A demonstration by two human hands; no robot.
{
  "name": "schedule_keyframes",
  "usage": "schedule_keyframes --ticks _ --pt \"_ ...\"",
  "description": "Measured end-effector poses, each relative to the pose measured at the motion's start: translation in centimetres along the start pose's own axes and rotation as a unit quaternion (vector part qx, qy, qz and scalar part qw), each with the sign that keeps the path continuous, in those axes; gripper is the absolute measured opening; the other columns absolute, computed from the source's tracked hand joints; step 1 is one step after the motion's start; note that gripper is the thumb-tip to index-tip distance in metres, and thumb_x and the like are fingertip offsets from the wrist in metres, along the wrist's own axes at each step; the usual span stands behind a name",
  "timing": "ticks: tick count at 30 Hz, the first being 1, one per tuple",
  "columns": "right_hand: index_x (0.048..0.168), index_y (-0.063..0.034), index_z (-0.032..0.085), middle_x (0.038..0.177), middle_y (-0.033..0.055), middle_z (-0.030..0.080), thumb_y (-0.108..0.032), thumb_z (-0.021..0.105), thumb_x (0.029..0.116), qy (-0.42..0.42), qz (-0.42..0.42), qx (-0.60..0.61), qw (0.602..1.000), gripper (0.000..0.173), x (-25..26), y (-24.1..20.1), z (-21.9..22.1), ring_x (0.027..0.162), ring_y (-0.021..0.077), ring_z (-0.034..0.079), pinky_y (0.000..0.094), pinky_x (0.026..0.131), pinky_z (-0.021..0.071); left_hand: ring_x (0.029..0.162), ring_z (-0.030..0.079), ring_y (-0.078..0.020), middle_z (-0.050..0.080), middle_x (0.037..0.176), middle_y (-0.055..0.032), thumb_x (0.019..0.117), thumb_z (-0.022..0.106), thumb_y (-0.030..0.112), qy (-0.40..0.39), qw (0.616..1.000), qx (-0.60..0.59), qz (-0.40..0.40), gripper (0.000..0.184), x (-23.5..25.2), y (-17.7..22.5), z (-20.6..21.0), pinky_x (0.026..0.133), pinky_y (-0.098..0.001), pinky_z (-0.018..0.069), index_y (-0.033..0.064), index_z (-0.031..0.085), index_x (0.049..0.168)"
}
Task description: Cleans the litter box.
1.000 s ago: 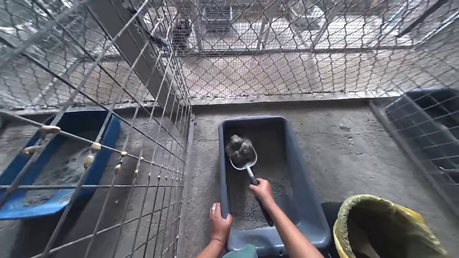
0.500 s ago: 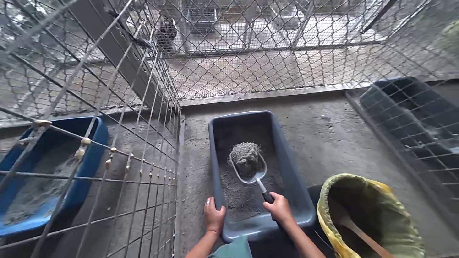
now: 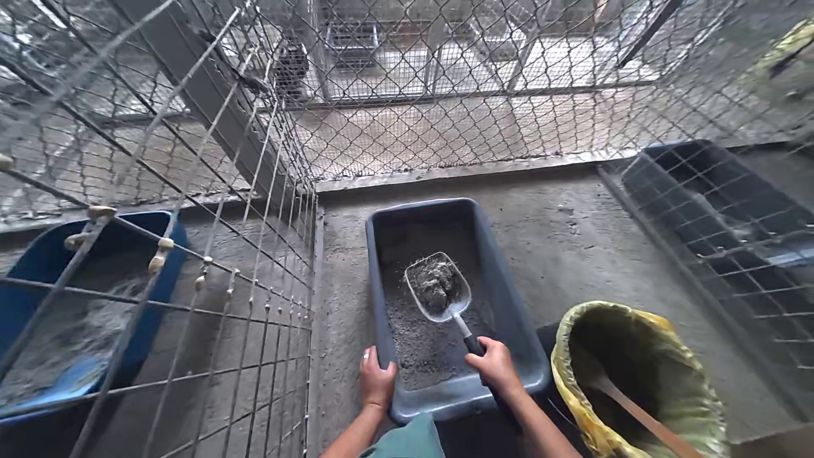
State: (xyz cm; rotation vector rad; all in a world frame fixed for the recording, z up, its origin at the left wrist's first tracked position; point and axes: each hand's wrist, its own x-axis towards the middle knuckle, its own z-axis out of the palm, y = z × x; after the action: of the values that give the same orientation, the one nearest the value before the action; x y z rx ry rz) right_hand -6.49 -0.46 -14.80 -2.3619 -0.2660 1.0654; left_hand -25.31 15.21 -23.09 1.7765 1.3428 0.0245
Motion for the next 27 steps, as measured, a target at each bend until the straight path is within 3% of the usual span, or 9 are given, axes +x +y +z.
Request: schedule_keyframes --ticks 2,7,17,22,27 --pt "0.1 0.0016 0.07 0.073 0.0118 0.064 -0.014 0.075 0.0869 0.017 0.004 0.016 1.0 0.021 -0.3 0.4 0.0 0.056 0.0204 0.059 0.0405 0.059 0.0525 0.128 0.057 -0.0433 0.059 0.135 -0.0303 0.0859 0.07 0.013 0.0 1.0 -0.001 -0.002 0.054 -0.1 0.0 0.1 0.109 -0.0553 0.0434 -0.0103 0.059 0.133" --pt "0.106 0.0023 0.071 0.084 0.0169 0.068 -0.017 0.076 0.0877 -0.007 0.017 -0.027 0.999 0.027 -0.8 0.7 -0.2 0.069 0.0269 0.065 0.0476 0.071 0.0549 0.132 0.054 -0.0462 0.056 0.138 -0.0344 0.0851 0.071 0.013 0.007 1.0 -0.018 0.023 0.06 0.0 -0.8 0.4 0.113 -0.0552 0.0399 -0.0144 0.055 0.136" --pt "0.101 0.0009 0.069 0.075 0.0124 0.064 -0.015 0.076 0.0879 -0.006 0.031 0.005 0.999 0.022 -1.7 2.0 0.9 0.059 0.0216 0.061 0.0424 0.062 0.0535 0.13 0.055 -0.0441 0.058 0.135 -0.0325 0.0848 0.071 0.013 0.004 1.0 -0.013 0.013 0.057 -0.2 -0.7 0.4 0.112 -0.0541 0.0413 -0.0128 0.057 0.134" --pt "0.105 0.0019 0.07 0.088 0.0178 0.068 -0.018 0.076 0.0883 -0.035 0.026 -0.029 0.999 0.027 -2.7 2.0 -0.2 0.077 0.0285 0.065 0.0496 0.076 0.0528 0.13 0.055 -0.0448 0.058 0.135 -0.0332 0.085 0.07 0.013 0.005 1.0 -0.013 0.016 0.058 -0.1 -0.7 0.5 0.111 -0.0547 0.0412 -0.013 0.056 0.135" --pt "0.1 0.0031 0.069 0.07 0.0103 0.063 -0.011 0.076 0.0878 0.039 0.011 0.091 0.995 0.02 -6.7 1.9 -0.9 0.052 0.0171 0.057 0.0364 0.055 0.0523 0.13 0.055 -0.0444 0.058 0.135 -0.0331 0.0857 0.07 0.012 0.0 1.0 -0.011 0.014 0.057 -0.2 -0.5 0.4 0.112 -0.0551 0.0408 -0.0127 0.056 0.135"
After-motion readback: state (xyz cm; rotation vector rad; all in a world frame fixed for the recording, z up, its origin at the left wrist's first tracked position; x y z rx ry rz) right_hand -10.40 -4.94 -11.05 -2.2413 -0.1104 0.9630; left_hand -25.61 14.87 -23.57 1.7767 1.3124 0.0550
